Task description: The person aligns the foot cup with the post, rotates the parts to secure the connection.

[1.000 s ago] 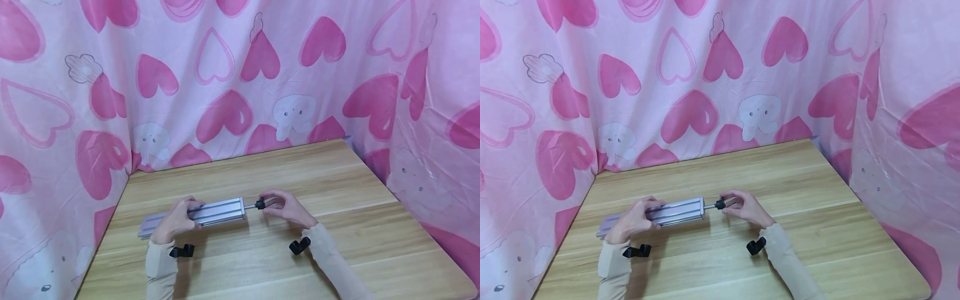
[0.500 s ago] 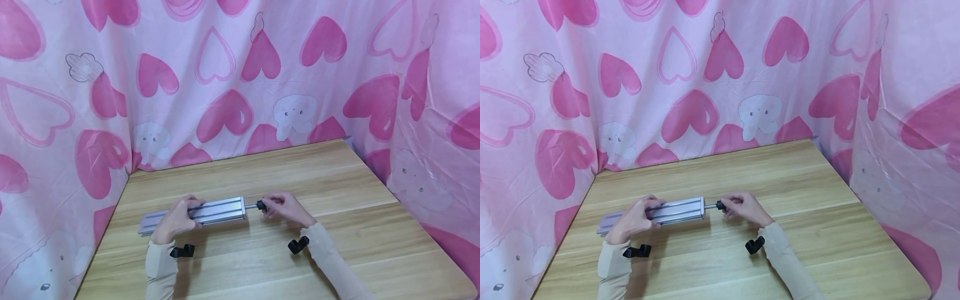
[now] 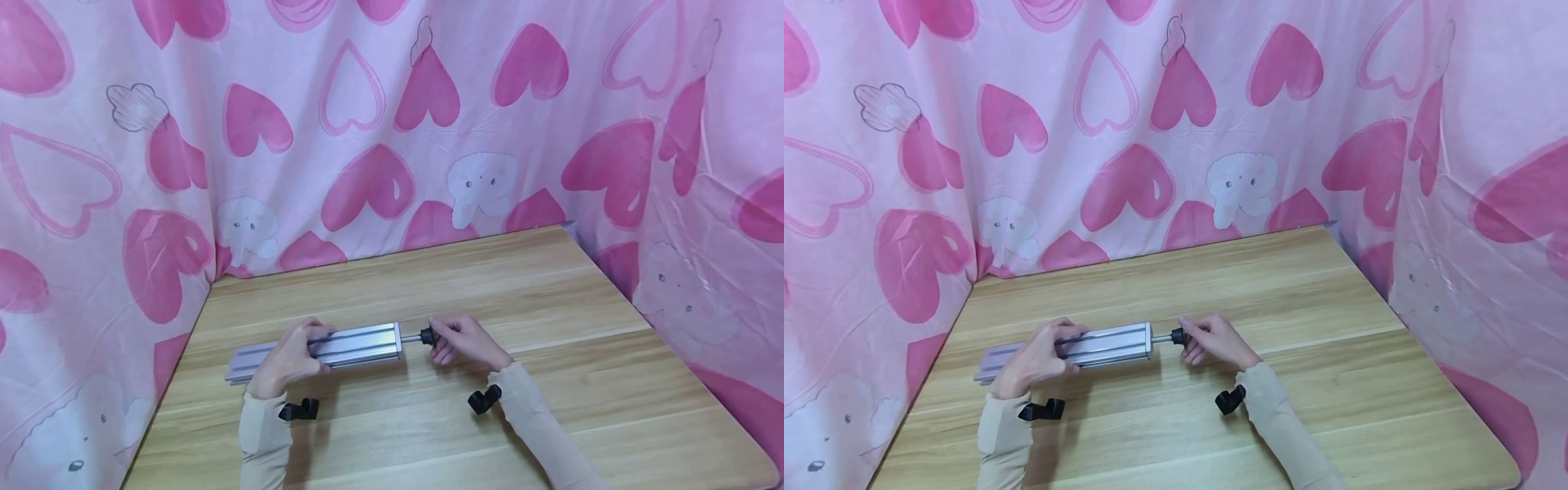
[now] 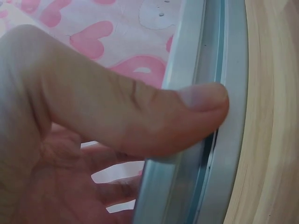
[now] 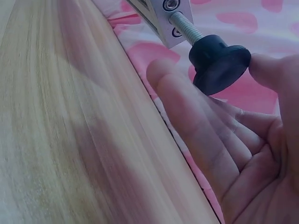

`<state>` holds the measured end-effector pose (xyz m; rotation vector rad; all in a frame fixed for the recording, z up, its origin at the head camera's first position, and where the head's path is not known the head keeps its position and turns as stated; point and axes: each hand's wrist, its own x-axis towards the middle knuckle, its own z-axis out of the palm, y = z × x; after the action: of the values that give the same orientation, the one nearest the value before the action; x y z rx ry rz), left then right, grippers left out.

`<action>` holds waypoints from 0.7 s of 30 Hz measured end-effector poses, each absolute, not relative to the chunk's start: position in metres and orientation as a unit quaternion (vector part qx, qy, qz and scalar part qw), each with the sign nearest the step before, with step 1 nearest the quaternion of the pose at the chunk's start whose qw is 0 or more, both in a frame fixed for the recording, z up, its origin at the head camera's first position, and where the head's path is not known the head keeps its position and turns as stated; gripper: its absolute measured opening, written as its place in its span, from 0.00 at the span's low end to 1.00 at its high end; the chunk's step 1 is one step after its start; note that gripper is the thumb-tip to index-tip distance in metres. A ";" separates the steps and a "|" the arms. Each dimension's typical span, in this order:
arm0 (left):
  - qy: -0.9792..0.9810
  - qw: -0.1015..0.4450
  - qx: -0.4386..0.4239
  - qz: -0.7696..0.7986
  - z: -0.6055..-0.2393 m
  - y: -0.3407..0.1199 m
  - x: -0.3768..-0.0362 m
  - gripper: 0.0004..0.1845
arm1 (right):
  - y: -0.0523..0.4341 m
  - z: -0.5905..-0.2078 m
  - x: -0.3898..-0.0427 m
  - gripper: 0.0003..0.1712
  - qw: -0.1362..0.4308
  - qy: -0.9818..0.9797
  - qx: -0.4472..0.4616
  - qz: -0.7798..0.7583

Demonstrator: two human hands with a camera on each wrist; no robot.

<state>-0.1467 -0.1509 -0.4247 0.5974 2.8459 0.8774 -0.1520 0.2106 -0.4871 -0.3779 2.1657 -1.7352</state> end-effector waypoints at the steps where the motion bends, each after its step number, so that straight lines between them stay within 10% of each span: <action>1: 0.935 0.052 0.197 0.290 -0.425 -0.151 -0.146 0.34 | 0.211 -0.487 -0.152 0.37 0.171 0.762 -0.131 -0.610; 21: 0.931 0.062 0.199 0.301 -0.424 -0.153 -0.146 0.36 | 0.220 -0.486 -0.144 0.29 0.097 0.766 -0.198 -0.604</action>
<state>-0.1455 -0.1529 -0.4239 0.6003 2.8151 0.9090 -0.1443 0.2204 -0.4862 -0.5862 2.2684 -1.7887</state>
